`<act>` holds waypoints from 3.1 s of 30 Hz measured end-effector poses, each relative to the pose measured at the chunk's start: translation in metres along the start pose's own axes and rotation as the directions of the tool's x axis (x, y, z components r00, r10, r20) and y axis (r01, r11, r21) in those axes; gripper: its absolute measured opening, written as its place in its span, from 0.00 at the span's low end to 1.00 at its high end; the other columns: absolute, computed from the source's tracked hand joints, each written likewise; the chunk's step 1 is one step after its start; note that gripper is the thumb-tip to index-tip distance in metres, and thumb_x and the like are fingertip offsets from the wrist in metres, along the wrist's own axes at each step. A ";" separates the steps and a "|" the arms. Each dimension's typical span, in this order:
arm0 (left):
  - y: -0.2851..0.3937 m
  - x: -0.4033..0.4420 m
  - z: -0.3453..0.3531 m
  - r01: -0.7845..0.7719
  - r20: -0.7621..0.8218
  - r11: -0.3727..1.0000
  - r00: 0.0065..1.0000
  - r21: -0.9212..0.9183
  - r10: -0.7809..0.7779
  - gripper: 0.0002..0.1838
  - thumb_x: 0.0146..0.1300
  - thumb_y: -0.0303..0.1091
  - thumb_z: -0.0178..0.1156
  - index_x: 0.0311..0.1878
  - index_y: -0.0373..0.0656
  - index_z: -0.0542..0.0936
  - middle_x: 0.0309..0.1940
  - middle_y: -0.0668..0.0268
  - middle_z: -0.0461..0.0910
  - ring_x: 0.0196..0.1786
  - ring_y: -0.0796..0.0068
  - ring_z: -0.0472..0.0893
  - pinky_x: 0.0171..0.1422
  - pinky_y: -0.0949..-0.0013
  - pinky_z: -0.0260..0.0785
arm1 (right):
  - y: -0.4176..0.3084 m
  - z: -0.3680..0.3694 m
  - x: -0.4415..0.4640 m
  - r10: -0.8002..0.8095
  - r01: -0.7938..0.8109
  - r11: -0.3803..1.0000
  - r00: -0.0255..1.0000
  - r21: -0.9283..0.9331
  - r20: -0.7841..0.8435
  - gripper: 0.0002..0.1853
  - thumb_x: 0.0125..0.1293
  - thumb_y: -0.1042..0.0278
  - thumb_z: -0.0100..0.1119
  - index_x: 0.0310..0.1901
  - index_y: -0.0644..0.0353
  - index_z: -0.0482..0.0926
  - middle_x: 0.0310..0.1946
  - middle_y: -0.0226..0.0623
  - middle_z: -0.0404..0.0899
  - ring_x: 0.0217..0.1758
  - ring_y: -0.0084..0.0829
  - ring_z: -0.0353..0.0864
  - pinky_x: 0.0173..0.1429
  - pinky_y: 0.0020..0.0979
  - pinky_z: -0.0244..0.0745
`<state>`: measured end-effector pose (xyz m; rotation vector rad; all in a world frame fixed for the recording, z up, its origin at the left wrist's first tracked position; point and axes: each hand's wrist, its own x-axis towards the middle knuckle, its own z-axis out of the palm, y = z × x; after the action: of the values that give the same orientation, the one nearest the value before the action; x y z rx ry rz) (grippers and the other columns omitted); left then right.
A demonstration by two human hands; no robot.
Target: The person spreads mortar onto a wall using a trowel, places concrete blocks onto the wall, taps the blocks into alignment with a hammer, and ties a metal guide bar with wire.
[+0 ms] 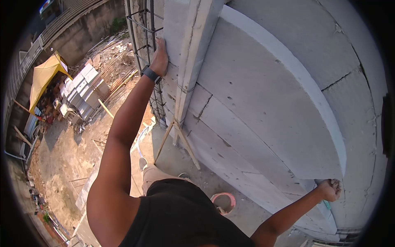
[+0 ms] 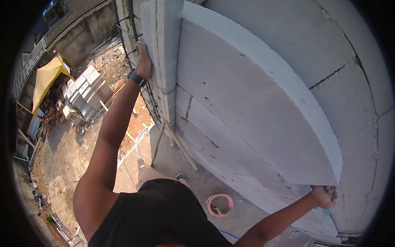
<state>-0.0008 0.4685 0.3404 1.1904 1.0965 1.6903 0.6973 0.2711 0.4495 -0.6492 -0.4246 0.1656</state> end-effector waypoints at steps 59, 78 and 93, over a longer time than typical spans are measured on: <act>0.013 -0.001 0.013 -0.002 -0.107 0.986 0.994 -0.165 -0.016 0.53 0.67 0.78 0.29 0.78 0.39 0.55 0.69 0.52 0.70 0.68 0.60 0.74 0.73 0.60 0.67 | 0.016 0.020 -0.021 0.173 -0.570 0.755 0.650 0.325 0.740 0.21 0.73 0.64 0.42 0.60 0.69 0.71 0.56 0.48 0.77 0.61 0.44 0.75 0.66 0.50 0.70; 0.026 0.001 0.011 -0.147 -0.225 0.989 0.965 -0.021 0.139 0.49 0.72 0.74 0.25 0.80 0.41 0.49 0.78 0.58 0.55 0.77 0.58 0.60 0.79 0.59 0.53 | 0.003 0.073 -0.096 0.302 -0.336 0.935 0.921 0.112 0.245 0.28 0.75 0.60 0.39 0.71 0.65 0.65 0.66 0.47 0.71 0.67 0.39 0.73 0.68 0.41 0.72; -0.005 0.018 -0.019 -0.185 -0.224 0.974 0.963 -0.133 0.152 0.47 0.74 0.71 0.29 0.81 0.42 0.41 0.82 0.61 0.42 0.81 0.61 0.49 0.83 0.60 0.41 | -0.014 -0.008 -0.123 0.410 0.533 0.530 0.519 -0.660 0.750 0.58 0.46 0.22 0.70 0.63 0.70 0.68 0.58 0.48 0.76 0.62 0.43 0.75 0.66 0.42 0.69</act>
<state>-0.0228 0.4828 0.3378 1.0485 0.9910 2.0341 0.5901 0.2214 0.4117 -1.5719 -1.6372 0.1855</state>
